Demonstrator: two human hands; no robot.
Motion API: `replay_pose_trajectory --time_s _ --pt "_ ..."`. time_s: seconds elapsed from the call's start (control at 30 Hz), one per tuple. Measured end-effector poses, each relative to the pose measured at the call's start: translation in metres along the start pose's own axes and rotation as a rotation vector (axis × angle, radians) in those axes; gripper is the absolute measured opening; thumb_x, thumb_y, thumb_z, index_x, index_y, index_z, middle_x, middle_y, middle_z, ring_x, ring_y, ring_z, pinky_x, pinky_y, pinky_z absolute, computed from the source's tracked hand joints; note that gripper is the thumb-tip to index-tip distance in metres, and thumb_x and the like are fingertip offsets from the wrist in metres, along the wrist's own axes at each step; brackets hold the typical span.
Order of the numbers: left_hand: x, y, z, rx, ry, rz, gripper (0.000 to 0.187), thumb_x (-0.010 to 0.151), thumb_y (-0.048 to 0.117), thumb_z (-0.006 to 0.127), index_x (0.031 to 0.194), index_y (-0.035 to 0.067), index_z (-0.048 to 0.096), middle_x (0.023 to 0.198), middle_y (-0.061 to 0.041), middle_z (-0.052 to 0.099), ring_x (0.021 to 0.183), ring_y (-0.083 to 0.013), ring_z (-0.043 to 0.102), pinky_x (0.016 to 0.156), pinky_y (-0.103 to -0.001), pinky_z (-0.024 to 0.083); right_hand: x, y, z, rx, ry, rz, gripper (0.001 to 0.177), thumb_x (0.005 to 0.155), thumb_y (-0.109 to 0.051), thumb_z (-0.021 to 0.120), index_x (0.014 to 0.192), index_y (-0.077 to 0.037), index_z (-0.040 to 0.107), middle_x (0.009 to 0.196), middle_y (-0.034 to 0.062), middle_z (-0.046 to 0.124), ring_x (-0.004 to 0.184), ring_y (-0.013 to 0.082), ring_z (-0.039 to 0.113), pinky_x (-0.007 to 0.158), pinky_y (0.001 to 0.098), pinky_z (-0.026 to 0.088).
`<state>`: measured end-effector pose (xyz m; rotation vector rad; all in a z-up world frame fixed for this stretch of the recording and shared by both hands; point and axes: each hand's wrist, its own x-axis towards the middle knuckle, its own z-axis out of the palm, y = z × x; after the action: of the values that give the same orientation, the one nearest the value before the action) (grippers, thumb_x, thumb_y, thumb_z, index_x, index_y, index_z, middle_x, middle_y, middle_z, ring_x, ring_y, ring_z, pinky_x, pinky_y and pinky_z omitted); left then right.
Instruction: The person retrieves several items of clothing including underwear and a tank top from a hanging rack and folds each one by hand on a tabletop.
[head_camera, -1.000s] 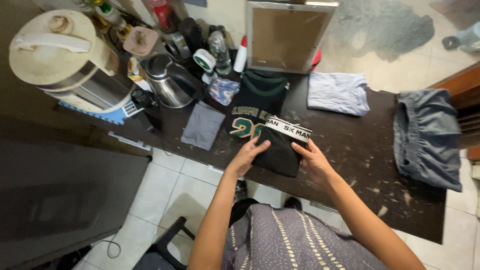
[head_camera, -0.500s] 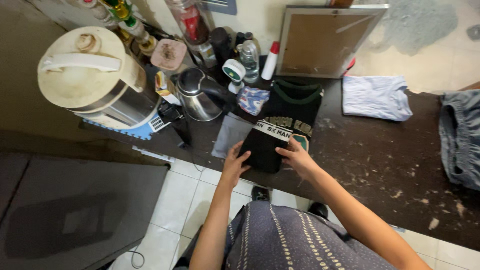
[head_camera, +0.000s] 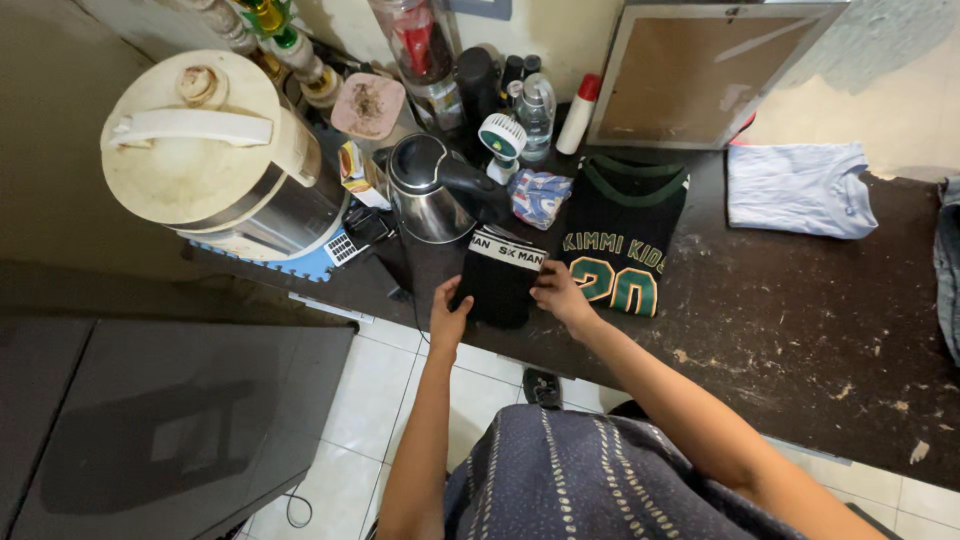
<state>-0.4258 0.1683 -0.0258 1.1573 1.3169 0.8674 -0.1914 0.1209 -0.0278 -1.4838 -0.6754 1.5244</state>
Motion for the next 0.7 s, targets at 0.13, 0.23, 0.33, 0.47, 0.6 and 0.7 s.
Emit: replay_pose_trajectory --time_s 0.13,0.23,0.33,0.47,0.6,0.7 --pt "-0.003 0.001 0.004 0.084 0.022 -0.030 0.044 0.086 0.004 0.064 0.128 0.012 0.055 0.133 -0.012 0.059 0.123 -0.0250 0.055 0.104 -0.032 0.041 0.001 0.000 0.007 -0.068 0.069 0.020 0.058 0.085 -0.011 0.068 0.133 -0.010 0.035 0.120 0.0149 0.054 0.102 0.0215 0.059 0.080 0.0347 0.055" --pt "-0.017 0.033 0.012 0.433 0.127 0.086 0.052 0.086 0.013 0.065 0.137 0.016 0.052 0.134 -0.012 0.054 0.127 -0.0300 0.051 0.111 -0.041 0.040 -0.012 -0.020 0.014 -0.106 0.108 -0.030 0.059 0.084 -0.007 0.068 0.132 -0.007 0.033 0.115 0.0183 0.056 0.095 0.0257 0.063 0.076 0.0341 0.057" --pt "-0.028 0.071 0.027 0.831 0.180 0.384 0.069 0.086 0.032 0.071 0.146 0.020 0.039 0.151 -0.014 0.036 0.135 -0.0369 0.036 0.109 -0.064 0.022 -0.043 -0.048 0.021 -0.409 0.199 -0.229 0.062 0.081 -0.003 0.067 0.133 -0.008 0.034 0.117 0.0187 0.048 0.090 0.0311 0.065 0.080 0.0373 0.054" --pt "-0.023 0.091 0.045 0.955 -0.118 0.547 0.088 0.074 0.051 0.073 0.149 0.032 0.031 0.156 -0.010 0.023 0.144 -0.0404 0.017 0.108 -0.070 0.014 -0.070 -0.076 0.022 -0.694 0.150 -0.653 0.057 0.077 0.006 0.066 0.129 -0.001 0.043 0.125 0.0244 0.047 0.116 0.0412 0.049 0.096 0.0424 0.045" --pt "-0.008 0.075 0.057 1.093 -0.218 0.490 0.102 0.065 0.058 0.076 0.150 0.038 0.024 0.161 -0.006 0.009 0.147 -0.0375 0.003 0.108 -0.072 0.008 -0.071 -0.080 0.019 -1.035 -0.002 -0.717 0.063 0.075 0.003 0.064 0.136 -0.002 0.047 0.143 0.0164 0.043 0.121 0.0388 0.046 0.104 0.0420 0.040" --pt "-0.001 0.058 0.059 1.136 -0.232 0.460 0.107 0.061 0.062 0.076 0.150 0.041 0.021 0.162 -0.003 0.006 0.148 -0.0363 0.001 0.109 -0.071 0.008 -0.071 -0.079 0.016 -1.307 -0.083 -0.626 0.071 0.072 -0.005 0.066 0.139 -0.002 0.042 0.149 0.0128 0.036 0.118 0.0379 0.045 0.102 0.0412 0.040"
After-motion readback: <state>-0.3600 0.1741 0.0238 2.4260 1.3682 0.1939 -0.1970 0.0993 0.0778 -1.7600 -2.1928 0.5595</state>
